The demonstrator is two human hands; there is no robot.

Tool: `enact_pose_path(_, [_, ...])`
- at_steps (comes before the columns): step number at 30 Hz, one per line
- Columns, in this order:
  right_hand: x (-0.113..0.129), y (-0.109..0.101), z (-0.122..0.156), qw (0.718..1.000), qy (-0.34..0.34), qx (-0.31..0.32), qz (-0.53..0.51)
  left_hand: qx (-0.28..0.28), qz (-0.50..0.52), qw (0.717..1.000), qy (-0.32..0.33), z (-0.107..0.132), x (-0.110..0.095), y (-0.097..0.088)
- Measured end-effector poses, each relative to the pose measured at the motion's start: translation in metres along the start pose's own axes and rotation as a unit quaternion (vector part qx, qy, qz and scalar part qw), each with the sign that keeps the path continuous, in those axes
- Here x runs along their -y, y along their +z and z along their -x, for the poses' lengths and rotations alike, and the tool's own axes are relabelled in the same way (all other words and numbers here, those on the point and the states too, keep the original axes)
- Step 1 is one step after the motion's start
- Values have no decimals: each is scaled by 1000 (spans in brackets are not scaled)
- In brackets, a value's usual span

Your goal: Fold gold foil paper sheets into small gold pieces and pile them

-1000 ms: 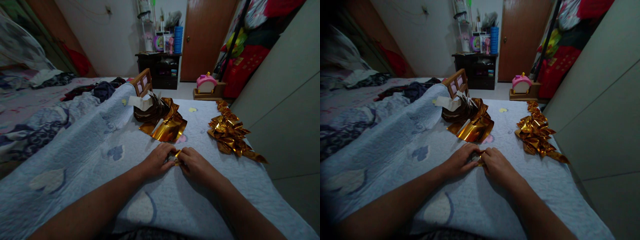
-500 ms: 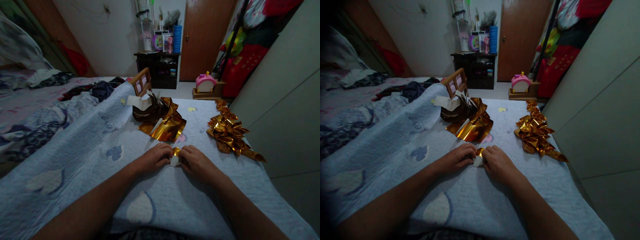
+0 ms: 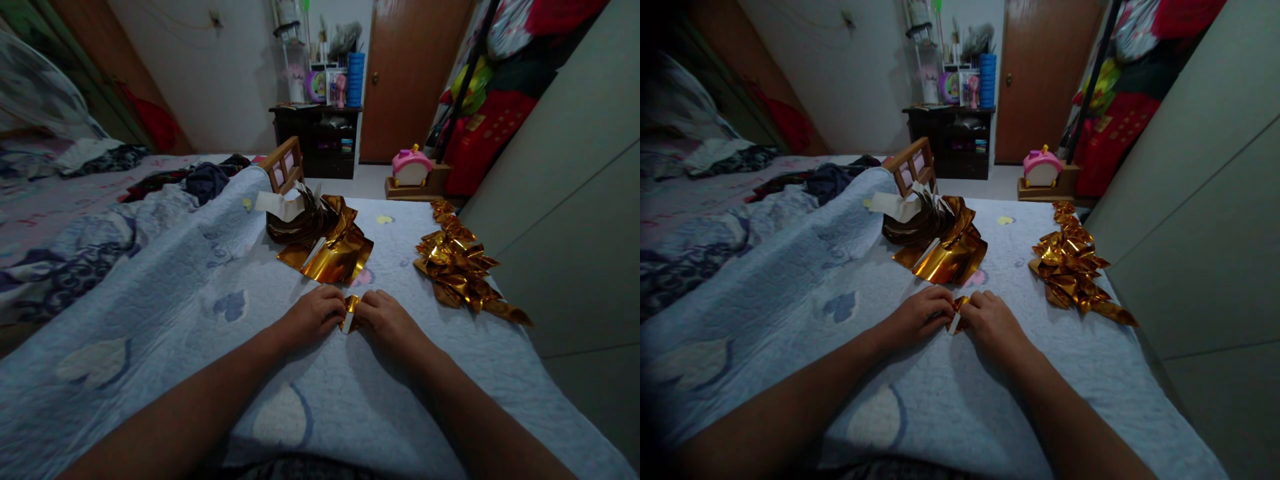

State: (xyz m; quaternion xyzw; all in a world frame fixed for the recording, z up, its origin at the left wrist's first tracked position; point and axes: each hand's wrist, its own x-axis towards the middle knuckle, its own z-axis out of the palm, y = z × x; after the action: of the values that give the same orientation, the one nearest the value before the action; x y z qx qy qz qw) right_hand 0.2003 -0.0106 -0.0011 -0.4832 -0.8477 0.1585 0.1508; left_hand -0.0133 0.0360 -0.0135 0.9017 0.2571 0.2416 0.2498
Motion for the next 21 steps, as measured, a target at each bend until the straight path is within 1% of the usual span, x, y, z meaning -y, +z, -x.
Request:
enact_pose_path(3, [3,-6,3,1000,-15,9,-2,12,3,1000,10,2,0,-3])
enact_pose_path(8, [9,-13,6,1000,-23,12,16,42,22,999,14,3,1,-10])
enact_pose_path(15, [11,-7,3,995,-30,17,91,59,39,997,-7,3,-2,-14])
enact_pose_path(21, [11,-6,4,991,-41,12,125,59,53,997,-15,4,1,-13])
